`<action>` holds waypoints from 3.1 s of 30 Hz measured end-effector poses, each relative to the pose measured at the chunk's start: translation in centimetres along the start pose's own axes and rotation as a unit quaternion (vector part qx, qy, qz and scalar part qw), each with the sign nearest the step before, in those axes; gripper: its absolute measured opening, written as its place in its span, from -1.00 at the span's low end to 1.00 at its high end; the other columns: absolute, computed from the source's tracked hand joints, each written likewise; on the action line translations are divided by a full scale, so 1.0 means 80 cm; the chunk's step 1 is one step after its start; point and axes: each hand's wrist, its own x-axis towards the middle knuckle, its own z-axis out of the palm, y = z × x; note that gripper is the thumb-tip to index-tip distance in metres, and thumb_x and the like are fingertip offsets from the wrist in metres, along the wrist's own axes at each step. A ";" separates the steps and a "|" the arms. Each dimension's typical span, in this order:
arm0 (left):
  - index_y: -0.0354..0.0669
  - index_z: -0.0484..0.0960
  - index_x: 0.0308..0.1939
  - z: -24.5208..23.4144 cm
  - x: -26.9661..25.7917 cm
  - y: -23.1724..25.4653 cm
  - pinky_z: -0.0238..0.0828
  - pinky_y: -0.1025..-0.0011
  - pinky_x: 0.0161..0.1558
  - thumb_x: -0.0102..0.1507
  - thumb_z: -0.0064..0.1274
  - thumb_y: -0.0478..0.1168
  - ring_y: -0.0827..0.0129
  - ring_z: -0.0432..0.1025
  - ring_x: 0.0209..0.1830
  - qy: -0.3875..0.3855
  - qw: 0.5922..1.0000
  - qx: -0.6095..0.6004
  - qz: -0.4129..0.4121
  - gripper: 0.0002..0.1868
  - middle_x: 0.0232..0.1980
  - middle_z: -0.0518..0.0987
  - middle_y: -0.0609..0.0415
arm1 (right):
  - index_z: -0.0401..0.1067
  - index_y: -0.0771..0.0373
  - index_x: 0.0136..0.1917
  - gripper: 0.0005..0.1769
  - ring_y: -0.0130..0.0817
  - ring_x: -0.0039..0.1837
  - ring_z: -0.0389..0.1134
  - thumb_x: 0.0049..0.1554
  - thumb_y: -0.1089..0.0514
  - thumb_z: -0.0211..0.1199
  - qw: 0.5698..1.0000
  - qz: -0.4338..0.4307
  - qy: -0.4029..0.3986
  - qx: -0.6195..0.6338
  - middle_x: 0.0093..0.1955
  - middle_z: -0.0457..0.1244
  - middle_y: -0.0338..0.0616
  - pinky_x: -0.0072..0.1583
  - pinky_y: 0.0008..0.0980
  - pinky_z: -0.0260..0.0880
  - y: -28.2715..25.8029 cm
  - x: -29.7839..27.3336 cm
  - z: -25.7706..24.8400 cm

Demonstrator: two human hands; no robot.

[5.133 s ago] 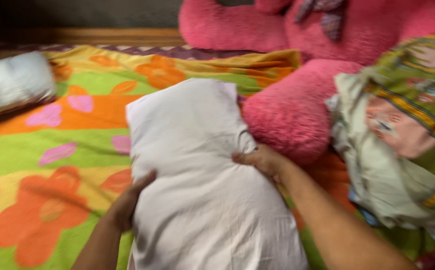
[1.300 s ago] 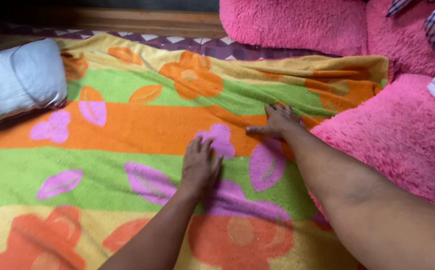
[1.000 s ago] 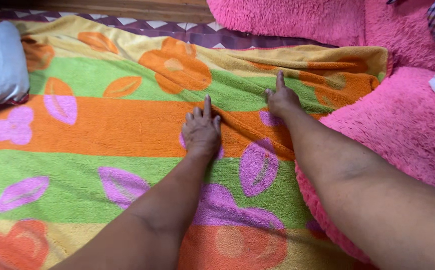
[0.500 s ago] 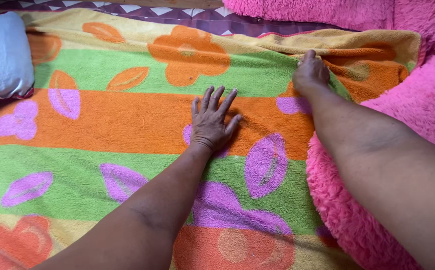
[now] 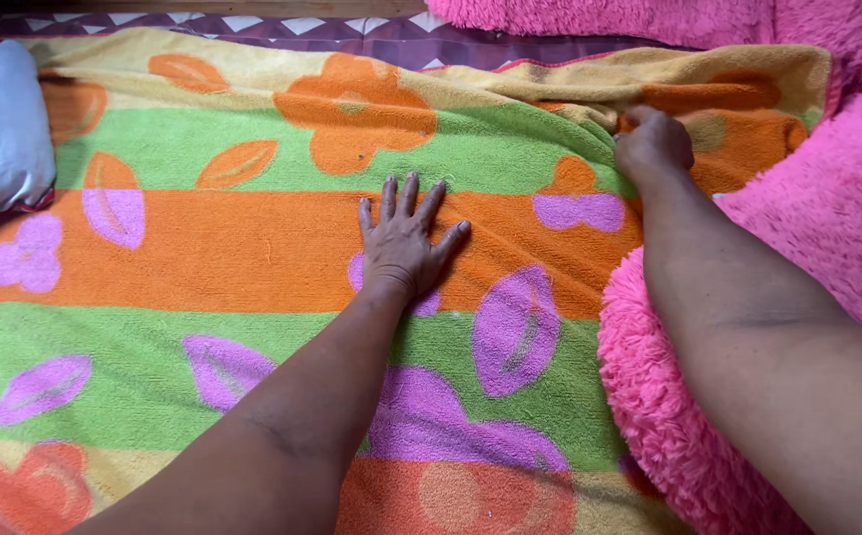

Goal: The person smooths a floral-patterned blanket on a wooden bed, then places a white pillow at the head and a patterned pillow at the foot. They adjust the blanket edges and tuck them under the mattress, then reposition the pillows and a pink plush toy before smoothing the blanket again.

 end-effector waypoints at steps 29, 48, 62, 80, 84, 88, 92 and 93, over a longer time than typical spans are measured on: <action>0.21 0.14 0.57 0.004 -0.001 -0.015 -0.56 -0.09 0.54 0.14 -0.11 0.55 0.06 -0.33 0.68 0.021 0.999 -0.001 -0.033 0.02 0.67 -0.07 -0.01 | -0.20 -0.30 0.65 -0.12 -0.05 0.70 -0.43 0.16 -0.56 -0.34 0.942 -0.206 -0.230 -0.133 0.73 -0.36 -0.25 0.52 0.41 -0.55 -0.138 -0.106 -0.039; 0.20 0.09 0.59 0.001 -0.001 -0.001 -0.56 -0.13 0.52 0.15 -0.14 0.56 0.05 -0.35 0.68 0.009 0.999 -0.001 -0.040 0.04 0.67 -0.09 -0.01 | -0.05 -0.06 0.62 -0.13 -0.01 0.66 -0.21 0.20 -0.42 0.03 0.955 -0.161 -0.228 -0.103 0.69 -0.23 -0.03 0.54 0.35 -0.42 -0.156 -0.169 -0.035; 0.19 0.15 0.57 0.000 -0.001 -0.003 -0.56 -0.13 0.54 0.15 -0.17 0.55 0.06 -0.34 0.69 0.014 0.998 -0.006 -0.053 0.01 0.67 -0.05 -0.03 | 0.59 0.23 -0.09 -0.74 0.03 0.41 0.18 0.18 -0.01 0.35 0.972 -0.212 0.020 0.099 0.63 -0.08 0.09 0.37 -0.14 0.17 -0.185 -0.015 0.072; 0.29 0.06 0.58 0.001 0.003 -0.004 -0.65 -0.08 0.54 0.14 -0.23 0.59 0.10 -0.39 0.69 -0.025 0.998 0.010 -0.057 0.02 0.67 -0.12 0.01 | 0.29 0.16 0.35 -0.49 -0.22 0.30 0.34 0.20 -0.06 0.21 0.945 -0.008 -0.124 0.302 0.37 0.22 -0.01 0.27 -0.26 0.40 -0.223 0.033 0.008; 0.25 0.09 0.57 -0.003 0.003 -0.003 -0.62 -0.09 0.54 0.13 -0.19 0.59 0.09 -0.37 0.69 -0.011 0.998 -0.010 -0.058 0.03 0.67 -0.10 0.01 | -0.16 0.30 0.64 -0.02 0.06 0.68 -0.28 0.29 -0.37 0.08 0.976 -0.117 -0.182 0.034 0.75 -0.39 -0.02 0.55 0.11 -0.11 -0.200 0.073 0.024; 0.23 0.12 0.57 -0.003 -0.001 -0.005 -0.60 -0.11 0.54 0.14 -0.16 0.56 0.07 -0.35 0.69 -0.005 0.998 -0.011 -0.057 0.02 0.68 -0.08 -0.02 | -0.45 0.14 0.70 0.21 0.03 0.72 -0.63 0.18 -0.54 0.06 0.964 -0.149 -0.203 -0.087 0.73 -0.65 -0.02 0.61 0.14 -0.41 -0.199 0.063 0.036; 0.23 0.11 0.57 -0.006 0.000 0.000 -0.59 -0.11 0.53 0.14 -0.17 0.56 0.06 -0.35 0.68 0.001 0.999 -0.012 -0.050 0.02 0.67 -0.08 -0.01 | -0.29 -0.20 0.72 -0.02 0.00 0.75 -0.61 0.21 -0.51 -0.08 0.975 -0.166 -0.146 -0.035 0.78 -0.66 -0.13 0.58 0.40 -0.47 -0.200 -0.005 0.011; 0.23 0.11 0.57 -0.007 0.000 -0.001 -0.59 -0.11 0.53 0.14 -0.16 0.56 0.06 -0.35 0.68 0.002 0.999 -0.009 -0.047 0.02 0.67 -0.08 -0.01 | -0.25 -0.26 0.72 -0.05 0.00 0.76 -0.61 0.21 -0.52 -0.10 0.971 -0.181 -0.154 -0.034 0.79 -0.65 -0.15 0.59 0.41 -0.52 -0.194 -0.031 0.013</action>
